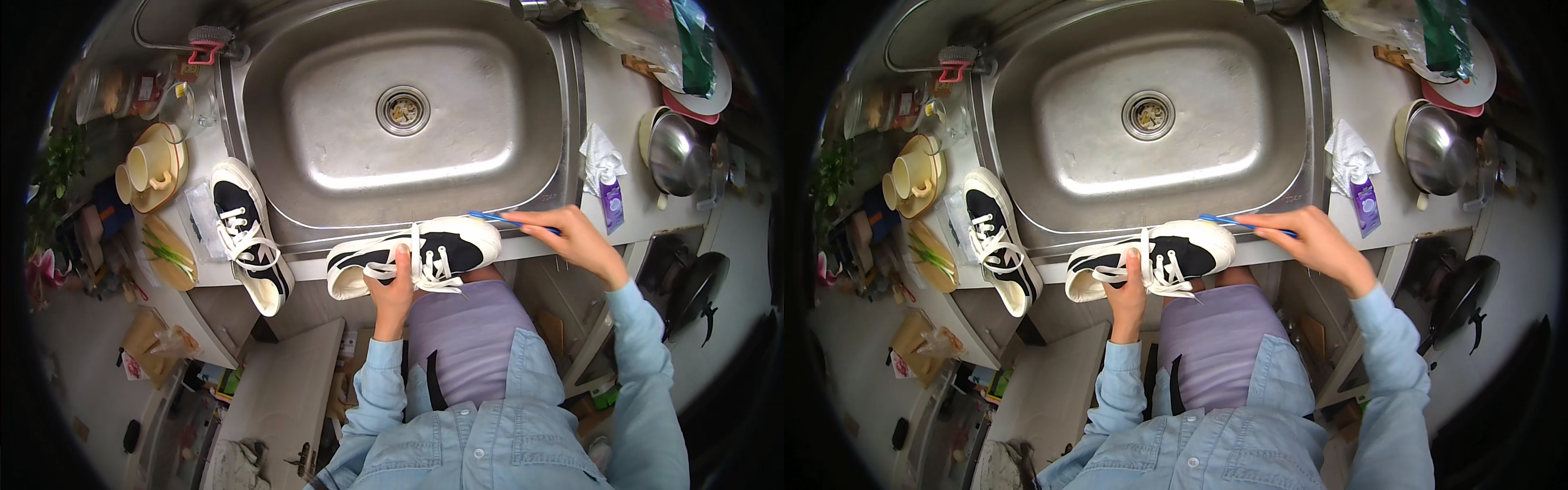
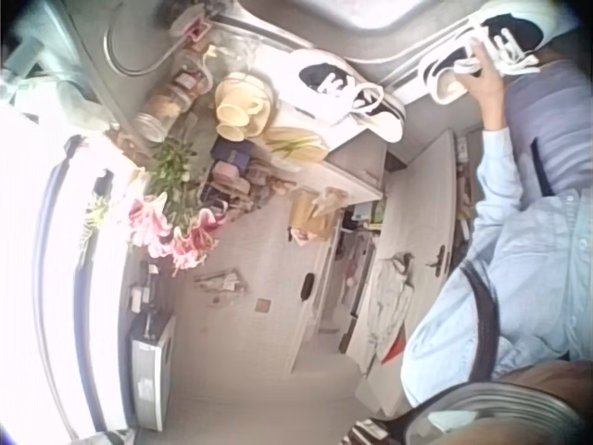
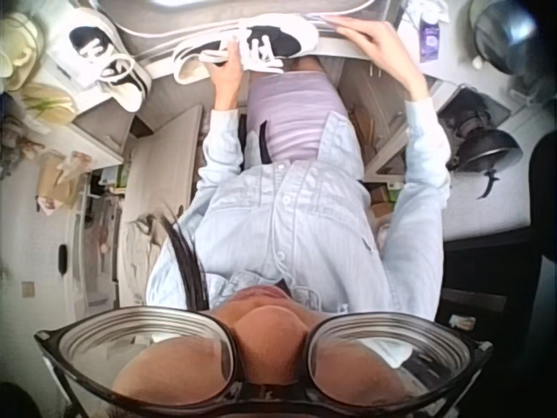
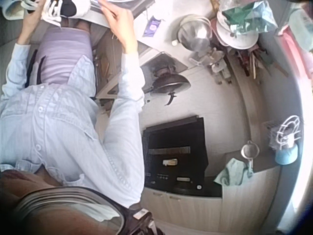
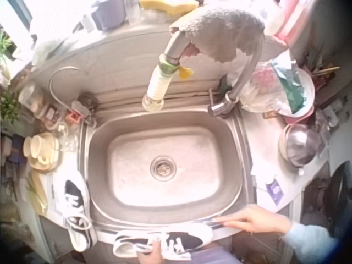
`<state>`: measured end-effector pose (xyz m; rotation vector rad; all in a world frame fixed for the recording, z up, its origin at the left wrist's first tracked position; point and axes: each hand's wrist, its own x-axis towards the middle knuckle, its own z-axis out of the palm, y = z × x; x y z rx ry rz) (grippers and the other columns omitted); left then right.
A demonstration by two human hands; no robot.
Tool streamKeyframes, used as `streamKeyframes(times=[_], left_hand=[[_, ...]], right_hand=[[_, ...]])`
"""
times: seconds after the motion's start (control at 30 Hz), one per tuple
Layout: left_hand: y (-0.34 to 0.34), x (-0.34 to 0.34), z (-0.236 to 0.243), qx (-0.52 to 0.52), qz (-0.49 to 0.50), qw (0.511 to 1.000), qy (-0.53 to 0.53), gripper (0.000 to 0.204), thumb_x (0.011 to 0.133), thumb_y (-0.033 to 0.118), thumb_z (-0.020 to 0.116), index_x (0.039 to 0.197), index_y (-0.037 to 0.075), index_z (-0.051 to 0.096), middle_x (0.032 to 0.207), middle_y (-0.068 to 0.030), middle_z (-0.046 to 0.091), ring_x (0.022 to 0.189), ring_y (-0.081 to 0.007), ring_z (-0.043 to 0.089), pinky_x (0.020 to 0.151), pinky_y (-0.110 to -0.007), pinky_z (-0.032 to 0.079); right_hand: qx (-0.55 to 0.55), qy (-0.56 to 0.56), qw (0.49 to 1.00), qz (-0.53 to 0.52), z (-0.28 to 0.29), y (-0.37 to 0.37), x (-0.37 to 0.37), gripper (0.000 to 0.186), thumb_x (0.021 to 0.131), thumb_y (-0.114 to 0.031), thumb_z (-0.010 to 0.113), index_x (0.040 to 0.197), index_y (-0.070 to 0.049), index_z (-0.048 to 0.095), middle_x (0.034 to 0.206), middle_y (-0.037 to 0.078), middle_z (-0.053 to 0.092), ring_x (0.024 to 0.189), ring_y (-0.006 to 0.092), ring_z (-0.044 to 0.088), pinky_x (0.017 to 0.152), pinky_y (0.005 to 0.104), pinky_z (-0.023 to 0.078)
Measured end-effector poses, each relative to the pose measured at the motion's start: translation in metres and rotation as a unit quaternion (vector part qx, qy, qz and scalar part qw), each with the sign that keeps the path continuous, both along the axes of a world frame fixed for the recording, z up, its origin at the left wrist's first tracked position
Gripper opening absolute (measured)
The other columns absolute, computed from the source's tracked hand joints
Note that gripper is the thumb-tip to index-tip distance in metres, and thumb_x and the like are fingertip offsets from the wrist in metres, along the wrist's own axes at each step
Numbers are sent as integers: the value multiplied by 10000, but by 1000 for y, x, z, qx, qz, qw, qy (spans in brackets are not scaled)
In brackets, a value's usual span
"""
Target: The person scrubs a black and white sneaker with a blue toothbrush over a kitchen sink, rinses it under running water, and applies a purple cleaning paste to the white rubber sole before continuing to scrub the shoe.
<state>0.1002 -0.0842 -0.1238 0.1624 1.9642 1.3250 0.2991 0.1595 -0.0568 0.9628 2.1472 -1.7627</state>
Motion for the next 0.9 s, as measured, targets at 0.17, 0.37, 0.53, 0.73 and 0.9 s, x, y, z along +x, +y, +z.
streamKeyframes(times=[0.17,0.37,0.53,0.73,0.9], left_hand=[[-2,-2,0,-13,-2,1000,-15,220,985,193,669,1013,-25,682,954,-40,693,832,-101,620,728,-277,504],[2,-3,2,-27,9,998,-60,291,1012,228,634,1135,-36,645,1039,-59,684,912,-118,627,800,-282,504],[11,-4,7,-44,9,997,-59,289,1041,218,586,1169,-38,628,1079,-58,665,950,-113,610,821,-275,496],[14,-2,8,-51,41,996,-59,302,1044,240,587,1166,-34,620,1060,-47,649,915,-102,586,789,-270,484],[12,-4,5,-48,34,997,-58,289,1047,239,579,1153,-26,623,1051,-42,643,904,-96,577,776,-266,476]], right_hand=[[-47,-8,998,-41,1,-11,-13,315,984,-152,614,1278,-54,671,1227,107,714,1073,249,716,933,326,519],[-47,-12,991,-121,3,-24,33,320,986,-122,607,1297,-79,667,1226,136,711,1134,236,690,949,321,511],[-41,28,975,-216,-12,-52,15,336,996,-124,597,1324,-69,644,1230,143,710,1164,240,680,963,318,502],[-15,33,959,-280,-10,-82,42,331,994,-81,582,1318,-67,649,1248,148,699,1116,227,699,935,296,511],[-4,30,951,-307,-14,-83,23,329,986,-76,589,1306,-90,663,1207,173,700,921,227,738,818,307,536]])
